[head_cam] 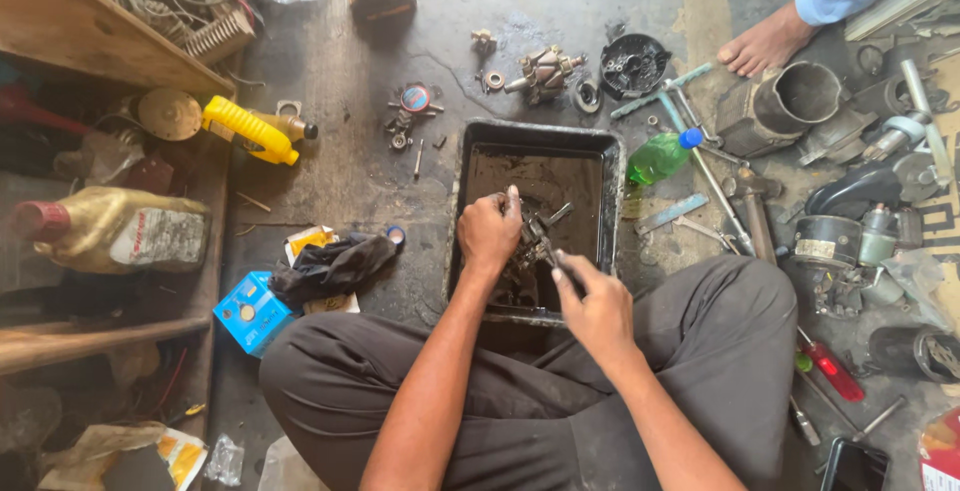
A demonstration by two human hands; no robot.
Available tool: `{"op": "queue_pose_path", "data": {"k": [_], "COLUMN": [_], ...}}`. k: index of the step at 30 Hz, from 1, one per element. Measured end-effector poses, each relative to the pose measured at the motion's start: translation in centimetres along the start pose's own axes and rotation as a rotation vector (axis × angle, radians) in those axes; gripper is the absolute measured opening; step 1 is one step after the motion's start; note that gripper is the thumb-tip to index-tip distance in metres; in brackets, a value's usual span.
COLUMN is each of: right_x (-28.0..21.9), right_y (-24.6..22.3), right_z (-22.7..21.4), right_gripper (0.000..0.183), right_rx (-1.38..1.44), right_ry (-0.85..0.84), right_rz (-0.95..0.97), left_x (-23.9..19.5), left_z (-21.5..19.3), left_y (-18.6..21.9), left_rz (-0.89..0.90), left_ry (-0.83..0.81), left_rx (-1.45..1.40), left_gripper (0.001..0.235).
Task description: The person pours liquid from a green bottle into a black tray, then uses a brush to scrub a metal engine part submerged in the liquid. The person repeatedly dips and scrubs the part to remove grime.
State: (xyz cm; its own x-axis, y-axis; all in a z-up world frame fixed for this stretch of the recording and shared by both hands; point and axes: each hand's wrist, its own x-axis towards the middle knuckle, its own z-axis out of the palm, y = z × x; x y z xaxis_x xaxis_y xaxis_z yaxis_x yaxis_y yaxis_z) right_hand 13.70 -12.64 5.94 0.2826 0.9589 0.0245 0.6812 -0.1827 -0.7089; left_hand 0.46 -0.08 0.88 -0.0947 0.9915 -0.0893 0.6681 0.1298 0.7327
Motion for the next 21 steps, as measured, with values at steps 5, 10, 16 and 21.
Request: {"op": "queue_pose_path", "data": {"k": [5, 10, 16, 21], "right_x": [-0.9, -0.3, -0.6, 0.6], "right_y": [-0.4, -0.9, -1.4, -0.4], "right_z": [0.3, -0.3, -0.5, -0.2], "right_gripper": [0.024, 0.025, 0.022, 0.026], "right_rx": [0.053, -0.005, 0.021, 0.058], "right_ry": [0.003, 0.016, 0.013, 0.066], "right_rz": [0.037, 0.01, -0.049, -0.094], "left_x": [-0.4, 0.0, -0.1, 0.4], "left_z": [0.4, 1.0, 1.3, 1.4], "left_y": [-0.9, -1.6, -2.0, -1.6], "left_rz": [0.02, 0.042, 0.05, -0.044], "left_ry": [0.005, -0.009, -0.009, -0.067], "left_rx": [0.009, 0.028, 0.066, 0.093], "left_gripper": [0.047, 0.048, 0.059, 0.058]}}
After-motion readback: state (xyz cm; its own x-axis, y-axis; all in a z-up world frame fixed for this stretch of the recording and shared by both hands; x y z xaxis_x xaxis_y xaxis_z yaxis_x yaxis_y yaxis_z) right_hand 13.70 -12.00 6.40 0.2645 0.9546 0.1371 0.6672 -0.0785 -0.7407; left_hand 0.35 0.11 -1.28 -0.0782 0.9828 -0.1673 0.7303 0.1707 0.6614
